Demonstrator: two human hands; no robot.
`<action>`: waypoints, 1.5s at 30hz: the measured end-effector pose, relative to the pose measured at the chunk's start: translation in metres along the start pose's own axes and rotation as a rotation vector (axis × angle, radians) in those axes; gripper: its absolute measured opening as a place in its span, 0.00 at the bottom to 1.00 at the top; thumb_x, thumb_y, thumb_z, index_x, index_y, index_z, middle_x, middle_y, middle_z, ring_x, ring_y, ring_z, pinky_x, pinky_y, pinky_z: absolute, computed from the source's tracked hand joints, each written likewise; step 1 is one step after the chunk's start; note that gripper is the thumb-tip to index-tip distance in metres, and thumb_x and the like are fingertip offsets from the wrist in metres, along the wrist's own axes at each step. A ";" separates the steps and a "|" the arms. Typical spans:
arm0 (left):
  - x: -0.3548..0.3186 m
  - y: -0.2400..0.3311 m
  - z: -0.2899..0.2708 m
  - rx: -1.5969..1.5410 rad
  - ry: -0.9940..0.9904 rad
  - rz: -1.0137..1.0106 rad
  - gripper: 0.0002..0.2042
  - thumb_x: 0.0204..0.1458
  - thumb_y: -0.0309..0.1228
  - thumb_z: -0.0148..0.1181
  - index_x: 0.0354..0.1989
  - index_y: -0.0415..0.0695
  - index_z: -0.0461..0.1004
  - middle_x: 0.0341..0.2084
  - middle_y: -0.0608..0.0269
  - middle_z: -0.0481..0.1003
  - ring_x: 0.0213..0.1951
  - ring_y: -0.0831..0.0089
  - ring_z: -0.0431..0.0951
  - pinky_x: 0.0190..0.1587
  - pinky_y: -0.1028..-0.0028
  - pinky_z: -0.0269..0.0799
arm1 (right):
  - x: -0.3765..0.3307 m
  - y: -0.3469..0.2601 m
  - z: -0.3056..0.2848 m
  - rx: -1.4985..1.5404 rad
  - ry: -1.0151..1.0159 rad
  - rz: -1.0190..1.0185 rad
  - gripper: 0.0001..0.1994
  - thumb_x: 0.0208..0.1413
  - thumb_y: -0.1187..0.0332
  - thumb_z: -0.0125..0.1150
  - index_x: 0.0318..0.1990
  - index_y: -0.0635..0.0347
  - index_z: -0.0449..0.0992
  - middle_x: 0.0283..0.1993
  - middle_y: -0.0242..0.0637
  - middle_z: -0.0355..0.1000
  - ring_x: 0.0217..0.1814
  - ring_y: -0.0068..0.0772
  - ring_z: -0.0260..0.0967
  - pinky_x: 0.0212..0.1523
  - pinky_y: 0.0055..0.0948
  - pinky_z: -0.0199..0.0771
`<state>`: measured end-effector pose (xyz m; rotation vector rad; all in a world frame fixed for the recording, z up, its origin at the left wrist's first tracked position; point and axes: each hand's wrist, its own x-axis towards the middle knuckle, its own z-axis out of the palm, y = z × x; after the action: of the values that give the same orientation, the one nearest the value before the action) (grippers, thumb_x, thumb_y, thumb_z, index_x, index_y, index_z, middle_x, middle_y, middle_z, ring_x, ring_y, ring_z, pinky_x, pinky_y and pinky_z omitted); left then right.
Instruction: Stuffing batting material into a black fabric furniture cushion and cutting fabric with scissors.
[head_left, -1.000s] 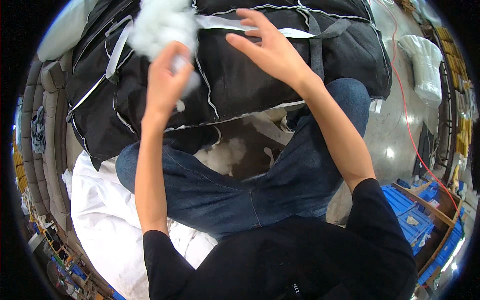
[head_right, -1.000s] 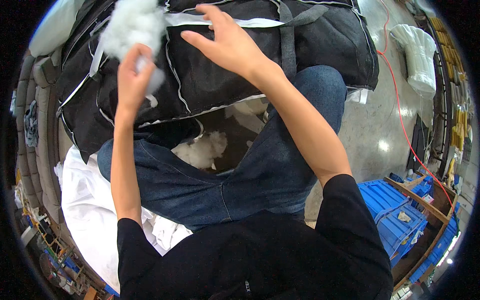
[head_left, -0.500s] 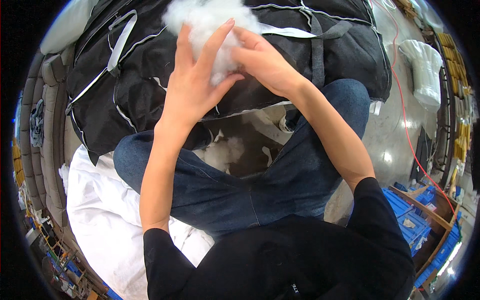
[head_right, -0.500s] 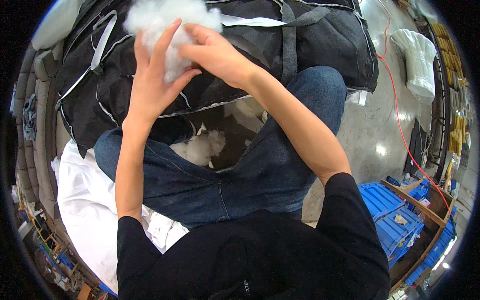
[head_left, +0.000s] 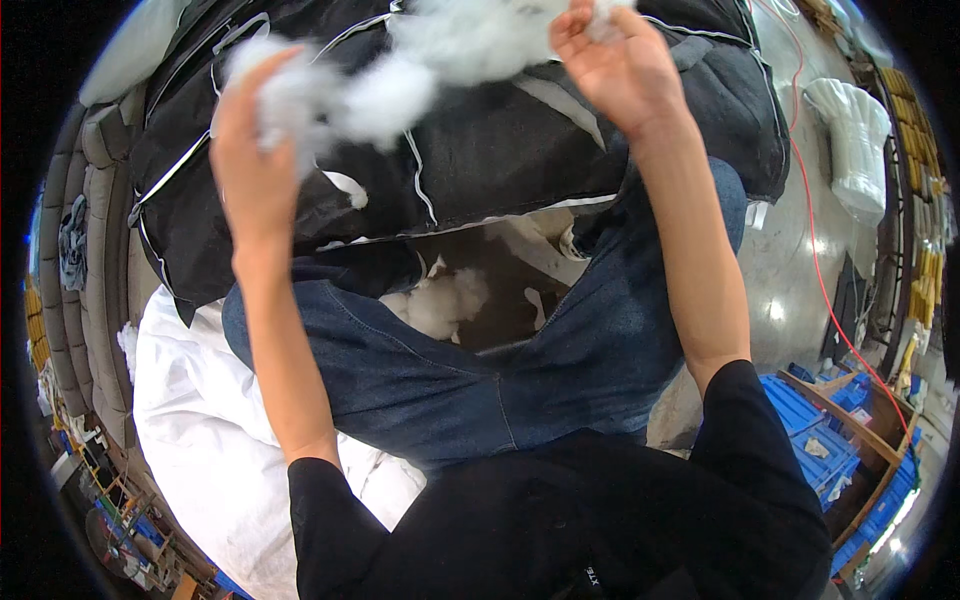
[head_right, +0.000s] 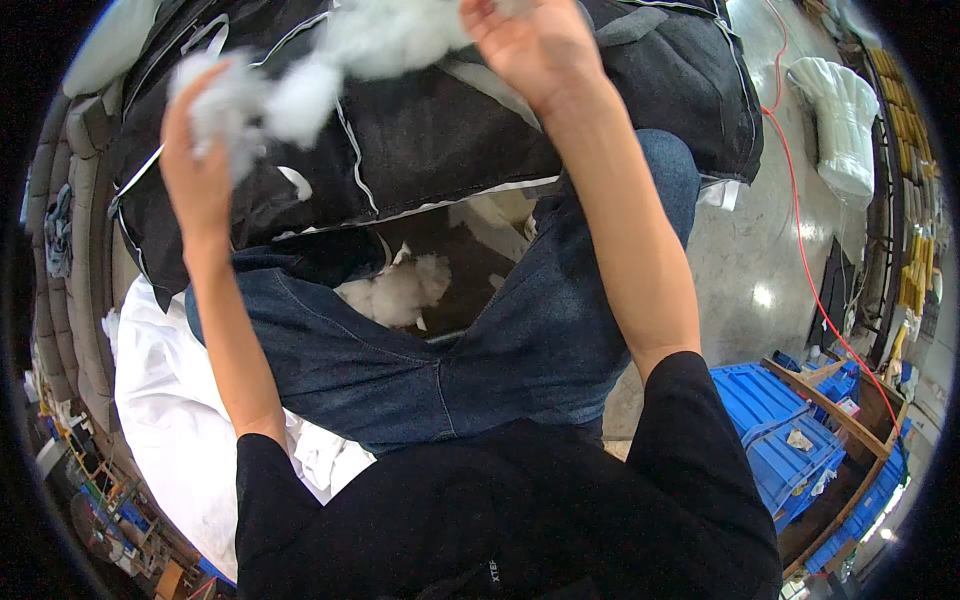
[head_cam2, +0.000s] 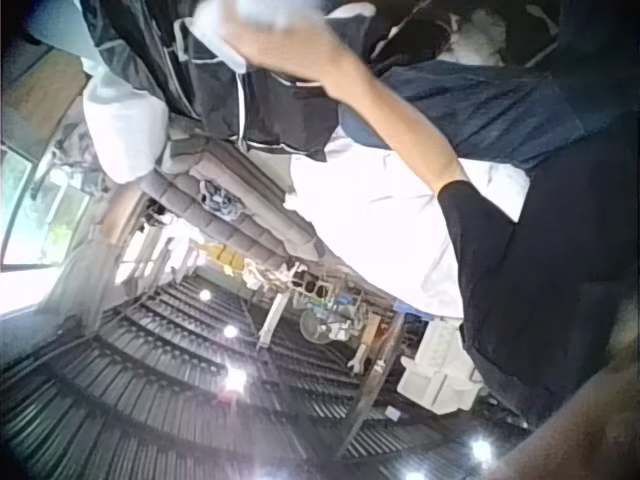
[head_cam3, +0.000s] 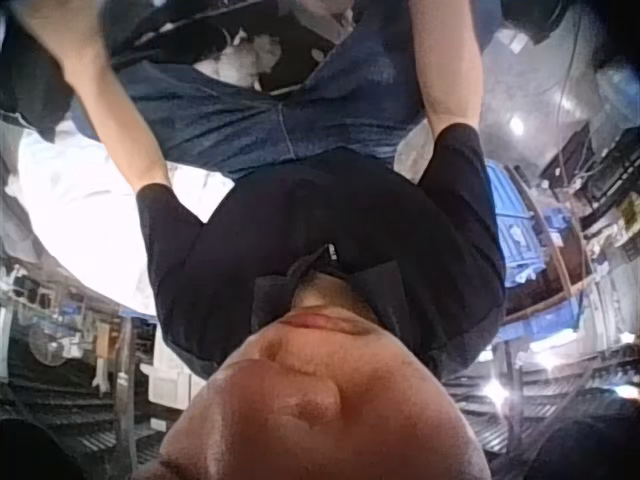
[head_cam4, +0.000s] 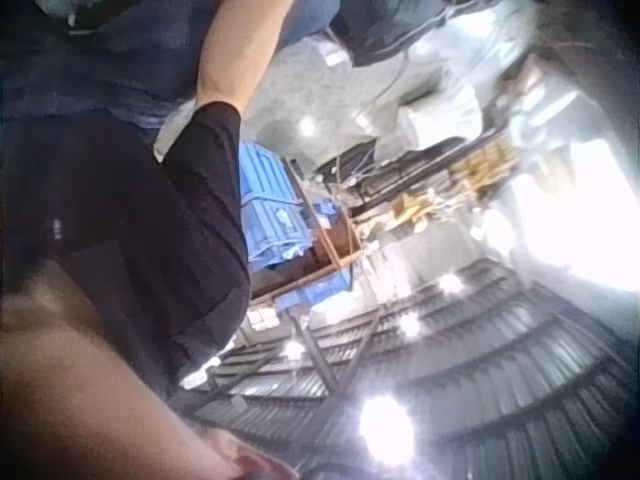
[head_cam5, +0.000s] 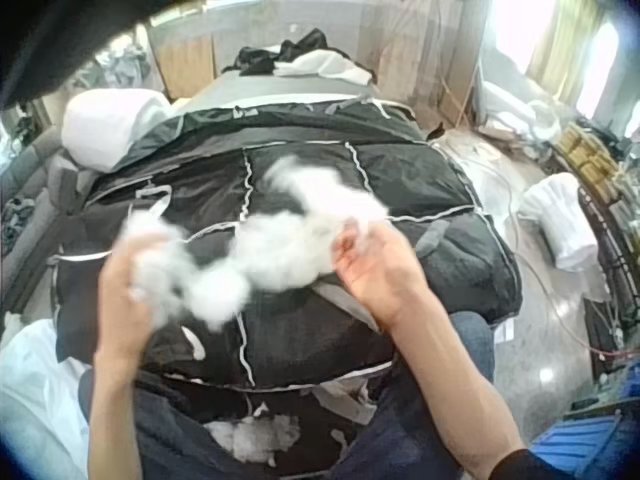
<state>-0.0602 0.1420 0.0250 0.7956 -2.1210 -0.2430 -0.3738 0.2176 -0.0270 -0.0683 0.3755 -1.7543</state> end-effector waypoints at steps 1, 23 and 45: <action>0.002 -0.012 -0.010 0.049 0.060 -0.062 0.19 0.45 0.22 0.56 0.50 0.44 0.75 0.44 0.54 0.76 0.47 0.61 0.76 0.53 0.70 0.68 | -0.003 -0.006 0.010 -0.134 0.017 -0.156 0.10 0.62 0.71 0.45 0.48 0.63 0.66 0.45 0.41 0.70 0.46 0.34 0.70 0.49 0.35 0.73; -0.015 0.006 0.024 -0.880 -0.186 -0.533 0.10 0.46 0.24 0.52 0.35 0.38 0.77 0.33 0.62 0.78 0.35 0.77 0.77 0.40 0.74 0.72 | -0.035 0.080 0.026 -0.768 -0.197 0.016 0.10 0.58 0.68 0.62 0.44 0.61 0.74 0.36 0.33 0.75 0.32 0.20 0.70 0.28 0.21 0.67; -0.097 -0.112 0.092 0.456 -0.285 -0.233 0.21 0.50 0.24 0.50 0.54 0.31 0.66 0.56 0.38 0.65 0.60 0.44 0.62 0.63 0.62 0.57 | -0.036 0.039 0.040 -1.282 -0.133 -0.457 0.15 0.56 0.70 0.60 0.49 0.65 0.74 0.41 0.33 0.74 0.43 0.19 0.70 0.46 0.20 0.69</action>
<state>-0.0366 0.1053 -0.1433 1.3454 -2.3874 0.0138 -0.3195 0.2374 0.0051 -1.2482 1.4096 -1.6475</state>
